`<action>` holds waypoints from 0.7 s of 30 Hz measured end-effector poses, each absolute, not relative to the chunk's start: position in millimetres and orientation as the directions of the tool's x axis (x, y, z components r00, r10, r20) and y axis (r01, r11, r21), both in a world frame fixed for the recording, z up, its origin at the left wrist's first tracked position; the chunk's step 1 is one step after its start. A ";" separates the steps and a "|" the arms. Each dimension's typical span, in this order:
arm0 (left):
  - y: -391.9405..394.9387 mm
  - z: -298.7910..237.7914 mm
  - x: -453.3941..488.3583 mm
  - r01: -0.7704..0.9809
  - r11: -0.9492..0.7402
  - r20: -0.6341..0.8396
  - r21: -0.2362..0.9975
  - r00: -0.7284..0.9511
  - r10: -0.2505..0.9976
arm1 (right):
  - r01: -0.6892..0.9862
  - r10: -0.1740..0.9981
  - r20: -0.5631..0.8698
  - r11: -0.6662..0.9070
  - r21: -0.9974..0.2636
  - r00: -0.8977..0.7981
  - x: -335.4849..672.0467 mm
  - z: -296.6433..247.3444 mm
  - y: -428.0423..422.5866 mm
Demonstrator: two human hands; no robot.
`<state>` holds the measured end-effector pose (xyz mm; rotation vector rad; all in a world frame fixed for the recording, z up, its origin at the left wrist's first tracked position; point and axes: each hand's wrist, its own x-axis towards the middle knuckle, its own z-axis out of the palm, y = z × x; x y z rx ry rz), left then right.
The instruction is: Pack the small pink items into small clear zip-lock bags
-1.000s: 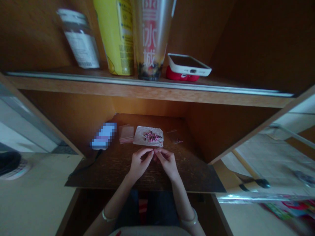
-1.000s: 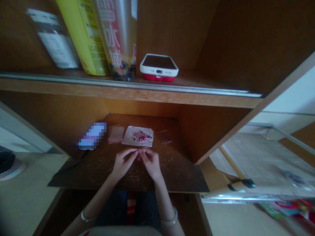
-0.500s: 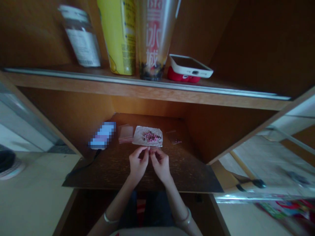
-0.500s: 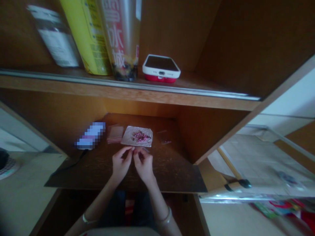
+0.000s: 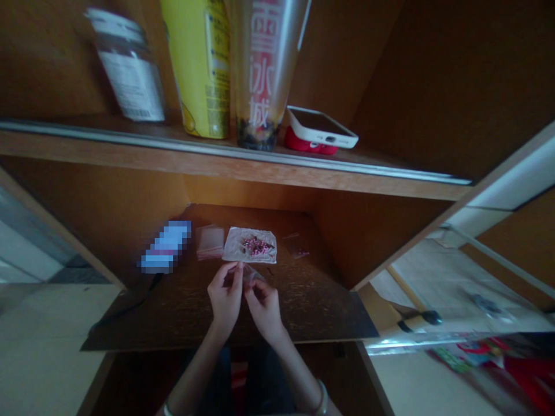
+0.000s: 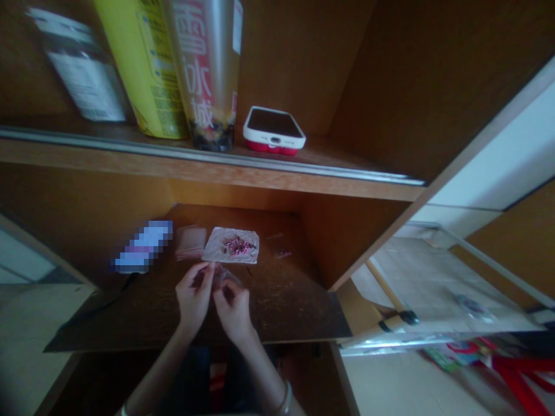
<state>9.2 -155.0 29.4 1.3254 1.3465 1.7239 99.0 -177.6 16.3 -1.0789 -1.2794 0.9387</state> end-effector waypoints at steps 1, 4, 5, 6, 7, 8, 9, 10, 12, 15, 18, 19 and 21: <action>-154.8 28.5 8.4 0.126 -0.333 0.356 0.935 -0.297 0.886 | 0.008 0.968 0.224 0.225 -0.974 0.112 99.9 14.3 -176.2; -157.6 21.5 9.0 0.134 -0.369 0.389 0.920 -0.192 0.901 | -0.107 0.979 0.120 0.139 -0.985 0.165 106.3 13.5 -171.3; -159.3 19.0 9.5 0.145 -0.385 0.406 0.911 -0.170 0.898 | -0.130 0.980 0.098 0.121 -0.984 0.171 108.5 14.8 -170.5; -160.9 17.1 9.9 0.164 -0.403 0.426 0.901 -0.151 0.892 | -0.143 0.981 0.087 0.112 -0.983 0.174 110.3 16.4 -170.4; -162.3 16.0 10.1 0.192 -0.424 0.452 0.885 -0.133 0.882 | -0.151 0.981 0.081 0.109 -0.982 0.179 111.4 18.0 -171.0; -163.2 15.8 9.9 0.225 -0.451 0.483 0.863 -0.113 0.868 | -0.158 0.980 0.076 0.106 -0.982 0.186 111.9 19.3 -172.2; -163.5 16.5 9.4 0.263 -0.481 0.517 0.836 -0.087 0.851 | -0.163 0.978 0.069 0.102 -0.981 0.195 111.6 20.2 -173.8; -163.1 17.8 8.6 0.305 -0.510 0.550 0.804 -0.056 0.833 | -0.167 0.976 0.060 0.096 -0.981 0.208 111.0 20.4 -175.5; -160.7 21.2 6.5 0.384 -0.546 0.582 0.745 0.025 0.812 | -0.177 0.970 0.046 0.089 -0.980 0.238 108.9 19.5 -178.9; -155.5 24.3 3.4 0.458 -0.519 0.521 0.722 0.134 0.843 | -0.176 0.966 0.066 0.112 -0.978 0.249 106.7 16.7 -181.6; -151.7 23.4 1.9 0.402 -0.474 0.453 0.783 0.152 0.878 | -0.179 0.961 0.102 0.151 -0.972 0.257 106.2 15.7 -182.4; -151.1 22.8 1.7 0.363 -0.464 0.444 0.808 0.140 0.885 | -0.202 0.961 0.097 0.152 -0.967 0.260 106.1 16.0 -182.6; -150.4 22.4 1.1 0.292 -0.446 0.435 0.846 0.105 0.894 | -0.336 0.971 0.028 0.109 -0.936 0.237 105.9 17.8 -183.1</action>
